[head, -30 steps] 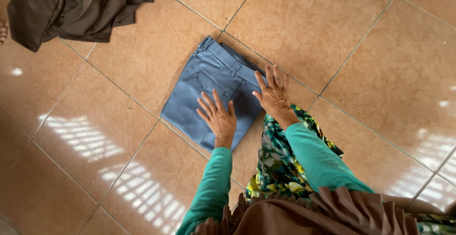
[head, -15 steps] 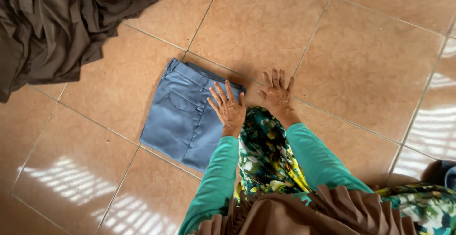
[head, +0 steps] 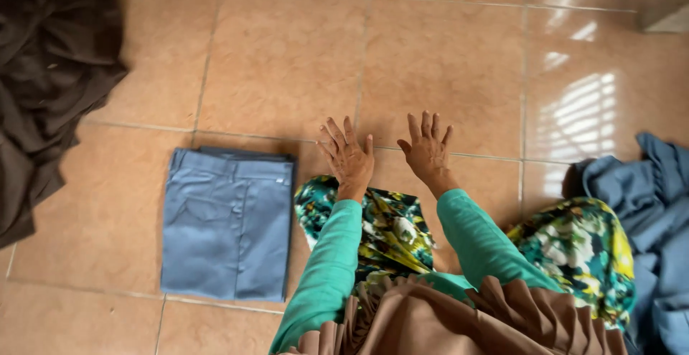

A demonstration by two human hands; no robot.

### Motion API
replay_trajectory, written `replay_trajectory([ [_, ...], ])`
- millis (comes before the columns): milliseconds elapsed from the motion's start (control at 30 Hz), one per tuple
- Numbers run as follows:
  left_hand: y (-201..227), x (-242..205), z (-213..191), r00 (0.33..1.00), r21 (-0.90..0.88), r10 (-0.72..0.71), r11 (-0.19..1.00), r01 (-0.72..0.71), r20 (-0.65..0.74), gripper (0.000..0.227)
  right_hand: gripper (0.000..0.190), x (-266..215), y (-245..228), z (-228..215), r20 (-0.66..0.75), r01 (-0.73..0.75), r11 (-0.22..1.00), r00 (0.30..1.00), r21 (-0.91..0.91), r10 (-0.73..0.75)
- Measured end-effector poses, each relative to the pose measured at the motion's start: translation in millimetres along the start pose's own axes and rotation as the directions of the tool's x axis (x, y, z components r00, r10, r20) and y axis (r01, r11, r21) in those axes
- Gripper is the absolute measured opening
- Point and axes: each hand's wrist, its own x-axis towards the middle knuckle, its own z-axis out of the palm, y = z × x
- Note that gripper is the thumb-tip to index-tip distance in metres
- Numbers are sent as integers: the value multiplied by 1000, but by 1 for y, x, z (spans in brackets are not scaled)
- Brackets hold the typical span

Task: Folding trousers into neat squares on the floor

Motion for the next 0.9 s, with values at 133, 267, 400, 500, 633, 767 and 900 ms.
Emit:
replay_trajectory([
  [133, 18, -5, 9, 997, -23, 60, 998, -59, 38, 66, 76, -10, 17, -10, 10, -75, 997, 997, -8, 75],
  [267, 26, -9, 13, 989, -68, 37, 997, -27, 143, 67, 74, -13, 25, -17, 2, -98, 995, 995, 30, 98],
  [400, 62, -17, 11, 979, -36, 70, 997, -64, 194, 69, 72, -26, 53, -29, 15, -150, 988, 989, 22, 150],
  [500, 109, -26, 14, 927, -57, 97, 995, -82, 363, 72, 74, -44, 94, -43, 1, -240, 970, 971, 26, 240],
  [633, 172, -49, 11, 790, -113, 189, 982, -151, 583, 71, 75, -76, 153, -55, 51, -392, 919, 919, 38, 390],
  [767, 211, -70, 27, 761, -105, 260, 963, -248, 595, 73, 77, -96, 193, -64, 41, -471, 881, 882, 46, 470],
  [900, 259, -84, 35, 727, -149, 390, 915, -375, 565, 73, 77, -116, 232, -73, -25, -544, 839, 838, 37, 545],
])
